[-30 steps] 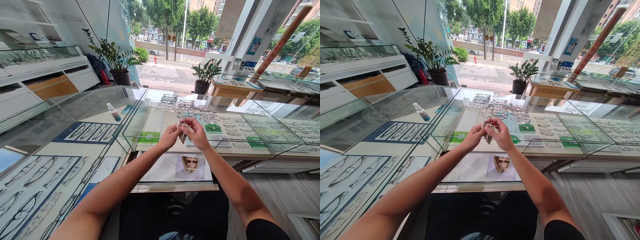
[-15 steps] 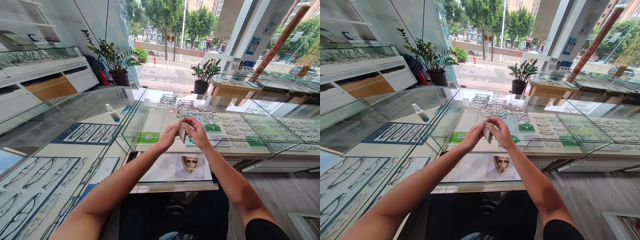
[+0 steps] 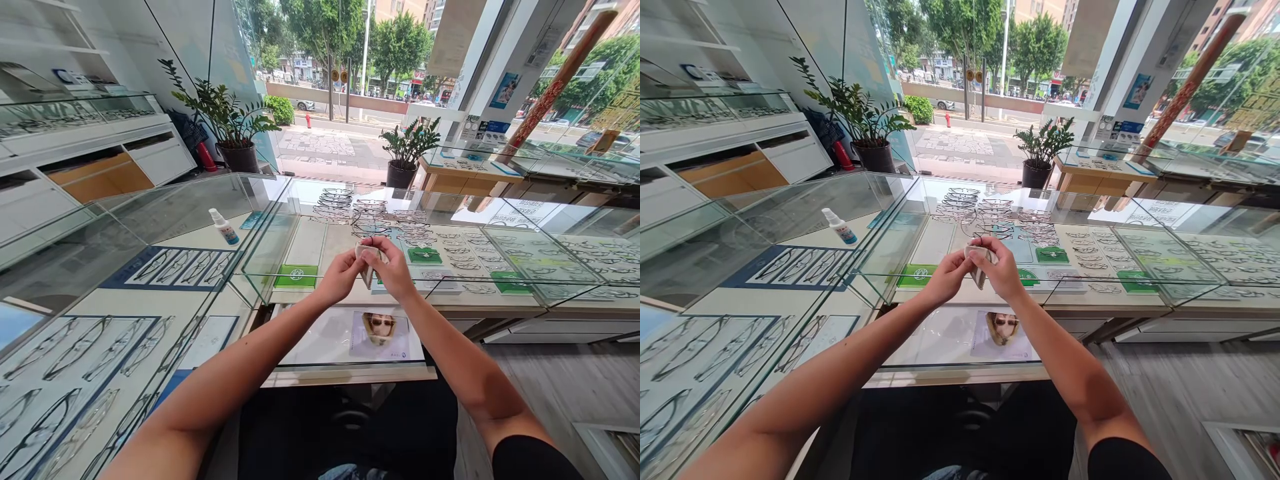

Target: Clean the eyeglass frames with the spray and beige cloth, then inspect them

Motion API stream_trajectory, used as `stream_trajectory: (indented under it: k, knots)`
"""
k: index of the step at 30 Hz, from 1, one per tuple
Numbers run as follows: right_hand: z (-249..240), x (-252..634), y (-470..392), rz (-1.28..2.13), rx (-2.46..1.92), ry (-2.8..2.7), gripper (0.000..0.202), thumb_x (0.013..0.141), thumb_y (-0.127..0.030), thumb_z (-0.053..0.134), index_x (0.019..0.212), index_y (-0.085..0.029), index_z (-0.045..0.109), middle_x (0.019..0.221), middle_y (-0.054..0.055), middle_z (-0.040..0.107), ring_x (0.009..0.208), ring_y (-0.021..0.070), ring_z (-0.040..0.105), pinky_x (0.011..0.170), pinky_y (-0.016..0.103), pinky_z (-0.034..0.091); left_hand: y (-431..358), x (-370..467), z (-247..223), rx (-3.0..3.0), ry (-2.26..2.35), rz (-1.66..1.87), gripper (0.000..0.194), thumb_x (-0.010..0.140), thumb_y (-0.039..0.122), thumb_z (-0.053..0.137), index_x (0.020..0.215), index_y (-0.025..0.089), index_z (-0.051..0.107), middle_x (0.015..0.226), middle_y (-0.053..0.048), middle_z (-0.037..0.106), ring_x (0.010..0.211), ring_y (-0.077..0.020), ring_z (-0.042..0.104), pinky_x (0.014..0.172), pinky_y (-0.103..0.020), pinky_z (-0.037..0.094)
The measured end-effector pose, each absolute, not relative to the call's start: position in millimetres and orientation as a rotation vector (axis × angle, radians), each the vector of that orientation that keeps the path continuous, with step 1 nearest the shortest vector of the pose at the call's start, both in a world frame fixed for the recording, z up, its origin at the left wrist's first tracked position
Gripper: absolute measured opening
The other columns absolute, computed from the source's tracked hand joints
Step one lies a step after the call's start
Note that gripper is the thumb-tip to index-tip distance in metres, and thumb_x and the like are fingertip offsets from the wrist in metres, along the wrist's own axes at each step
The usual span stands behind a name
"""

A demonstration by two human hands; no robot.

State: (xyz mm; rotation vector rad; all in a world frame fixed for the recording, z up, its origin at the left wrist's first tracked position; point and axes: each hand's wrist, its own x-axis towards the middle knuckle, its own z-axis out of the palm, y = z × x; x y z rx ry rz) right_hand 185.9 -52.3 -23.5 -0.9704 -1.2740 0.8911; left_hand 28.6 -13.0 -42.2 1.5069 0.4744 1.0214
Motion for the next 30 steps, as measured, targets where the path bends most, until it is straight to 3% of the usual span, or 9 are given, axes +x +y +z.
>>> stream_trajectory:
  k: [7, 25, 30]
  knots:
    - [-23, 181, -54, 0.872, -0.979, -1.231, 0.047, 0.082, -0.064, 0.091, 0.108, -0.026, 0.079, 0.106, 0.004, 0.08, 0.096, 0.0223, 0.071, 0.09, 0.037, 0.061, -14, 26, -40, 1.617, 0.479, 1.026, 0.066, 0.095, 0.082, 0.069, 0.09, 0.016, 0.063, 0.075, -0.002, 0.063, 0.071, -0.0154, 0.055, 0.069, -0.029, 0.046]
    - [-18, 186, -53, 0.915, -0.938, -1.27, 0.045, 0.088, -0.068, 0.086, 0.108, -0.028, 0.081, 0.111, 0.006, 0.084, 0.106, 0.0253, 0.075, 0.1, 0.041, 0.061, -18, 28, -32, 1.526, 0.381, 1.063, 0.059, 0.095, 0.075, 0.076, 0.09, 0.017, 0.065, 0.073, -0.001, 0.063, 0.069, -0.0154, 0.058, 0.066, -0.028, 0.048]
    - [-18, 187, -52, 0.97, -0.922, -1.259, 0.048, 0.087, -0.07, 0.087, 0.11, -0.028, 0.082, 0.108, 0.006, 0.084, 0.103, 0.0245, 0.076, 0.095, 0.039, 0.062, -19, 28, -29, 1.524, 0.392, 1.073, 0.06, 0.094, 0.075, 0.077, 0.088, 0.017, 0.064, 0.071, 0.001, 0.058, 0.067, -0.014, 0.053, 0.065, -0.027, 0.047]
